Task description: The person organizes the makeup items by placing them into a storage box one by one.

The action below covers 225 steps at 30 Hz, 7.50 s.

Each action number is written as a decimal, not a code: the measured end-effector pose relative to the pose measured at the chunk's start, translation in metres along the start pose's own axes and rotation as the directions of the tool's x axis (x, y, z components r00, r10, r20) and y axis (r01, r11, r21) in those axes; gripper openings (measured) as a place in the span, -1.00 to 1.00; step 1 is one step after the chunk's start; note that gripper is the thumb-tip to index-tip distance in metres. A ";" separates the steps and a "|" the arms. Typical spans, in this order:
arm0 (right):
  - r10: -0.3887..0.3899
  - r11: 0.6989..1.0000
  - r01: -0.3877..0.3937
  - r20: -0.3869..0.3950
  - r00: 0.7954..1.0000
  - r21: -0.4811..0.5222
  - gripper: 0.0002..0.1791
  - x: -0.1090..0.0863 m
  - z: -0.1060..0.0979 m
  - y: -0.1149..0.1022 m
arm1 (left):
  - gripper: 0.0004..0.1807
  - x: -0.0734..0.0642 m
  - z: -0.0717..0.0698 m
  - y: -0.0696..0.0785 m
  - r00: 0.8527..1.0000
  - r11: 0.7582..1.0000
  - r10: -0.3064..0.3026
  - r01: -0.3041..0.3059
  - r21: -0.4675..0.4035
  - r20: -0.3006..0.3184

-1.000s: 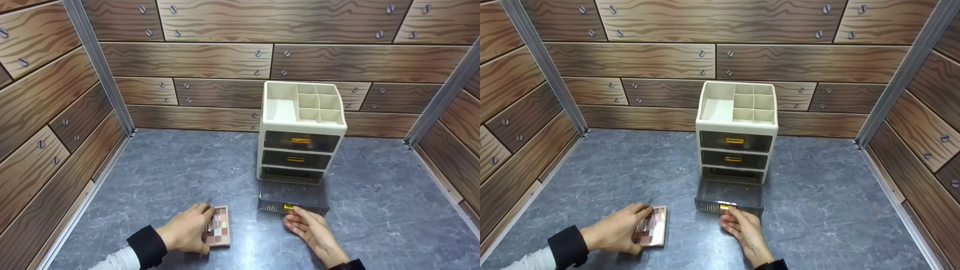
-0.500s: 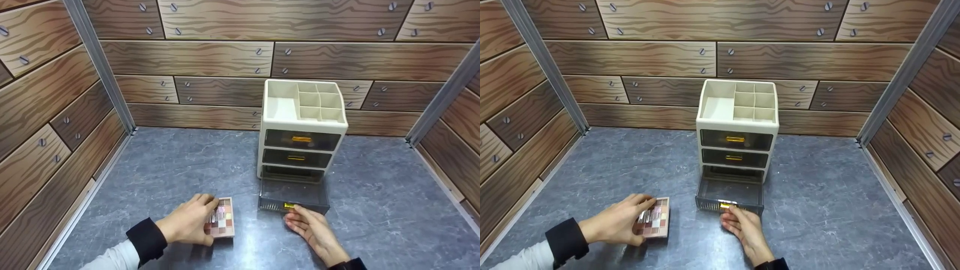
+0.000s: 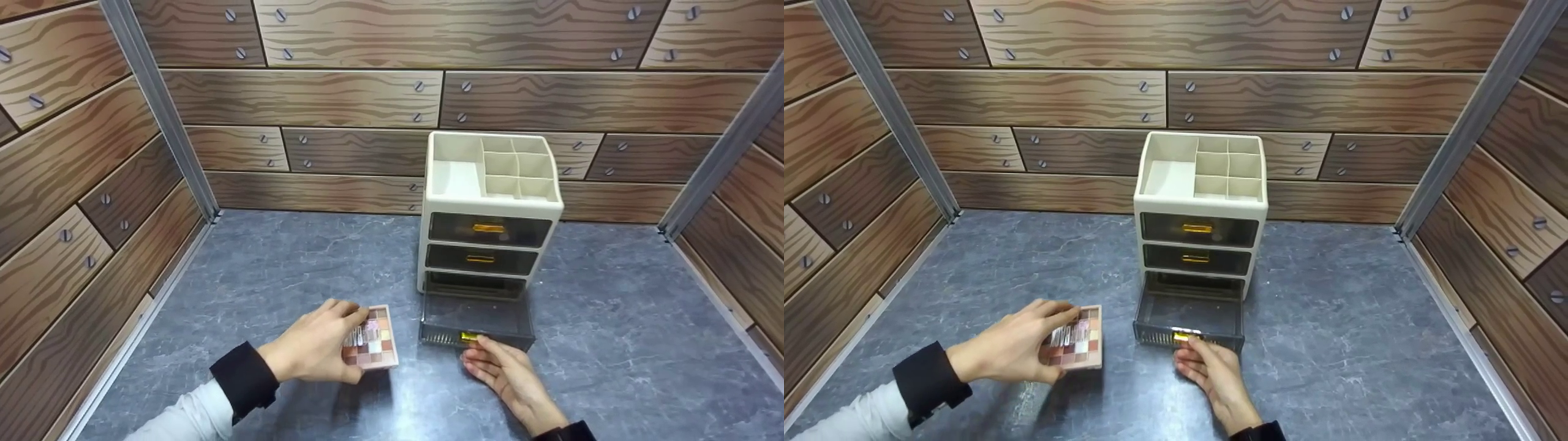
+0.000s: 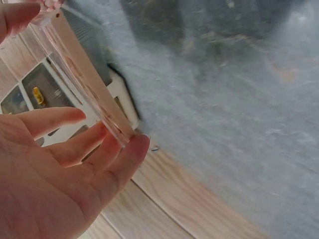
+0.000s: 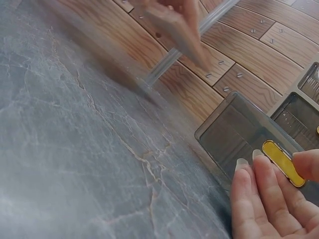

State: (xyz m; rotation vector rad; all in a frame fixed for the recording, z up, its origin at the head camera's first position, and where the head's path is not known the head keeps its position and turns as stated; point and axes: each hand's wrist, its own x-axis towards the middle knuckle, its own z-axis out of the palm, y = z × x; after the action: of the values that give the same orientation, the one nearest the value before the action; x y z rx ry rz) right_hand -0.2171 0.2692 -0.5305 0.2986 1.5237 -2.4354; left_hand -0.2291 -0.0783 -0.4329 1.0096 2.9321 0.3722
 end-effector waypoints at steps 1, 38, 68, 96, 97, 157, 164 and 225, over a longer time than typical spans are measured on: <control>0.002 1.000 -0.002 0.000 1.000 0.002 -0.76 0.000 0.000 0.000 | 0.06 0.002 -0.001 0.001 1.000 1.000 0.004 -0.004 0.001 -0.008; -0.024 0.999 0.023 0.031 0.999 0.029 -0.69 -0.002 -0.005 0.002 | -0.02 0.104 -0.003 0.050 0.980 0.975 0.199 -0.197 -0.101 0.006; -0.019 0.999 0.018 0.044 0.999 0.032 -0.73 -0.003 -0.005 0.002 | -0.32 0.169 0.027 0.059 0.975 0.959 0.223 -0.218 -0.182 0.006; -0.036 0.999 0.036 0.023 0.999 -0.006 -0.73 -0.003 0.001 0.004 | -0.32 0.204 0.054 0.071 0.992 0.997 0.062 -0.056 -0.060 0.112; -0.036 0.999 0.036 0.025 0.999 -0.009 -0.72 -0.003 0.001 0.004 | -0.36 0.205 0.056 0.071 0.992 0.997 0.061 -0.056 -0.053 0.109; -0.033 0.999 0.034 -0.050 0.998 0.021 -0.84 0.002 -0.001 0.012 | 0.05 0.233 -0.076 0.011 0.918 0.194 -0.396 0.046 -0.980 -0.036; -0.033 0.999 0.033 -0.010 0.999 0.014 -0.85 0.001 -0.001 0.011 | -0.21 0.240 -0.068 0.013 0.962 0.187 -0.261 0.125 -0.974 0.073; -0.170 0.984 0.176 -0.151 0.974 0.030 -0.79 0.101 0.011 -0.050 | -0.45 0.250 -0.075 0.017 0.973 0.317 -0.224 0.127 -0.940 0.056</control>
State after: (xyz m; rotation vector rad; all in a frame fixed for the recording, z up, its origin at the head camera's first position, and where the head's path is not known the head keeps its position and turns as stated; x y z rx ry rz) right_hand -0.3288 0.2703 -0.5139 0.3771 1.6210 -2.6366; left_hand -0.4234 0.0703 -0.3409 0.4277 2.0717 1.8457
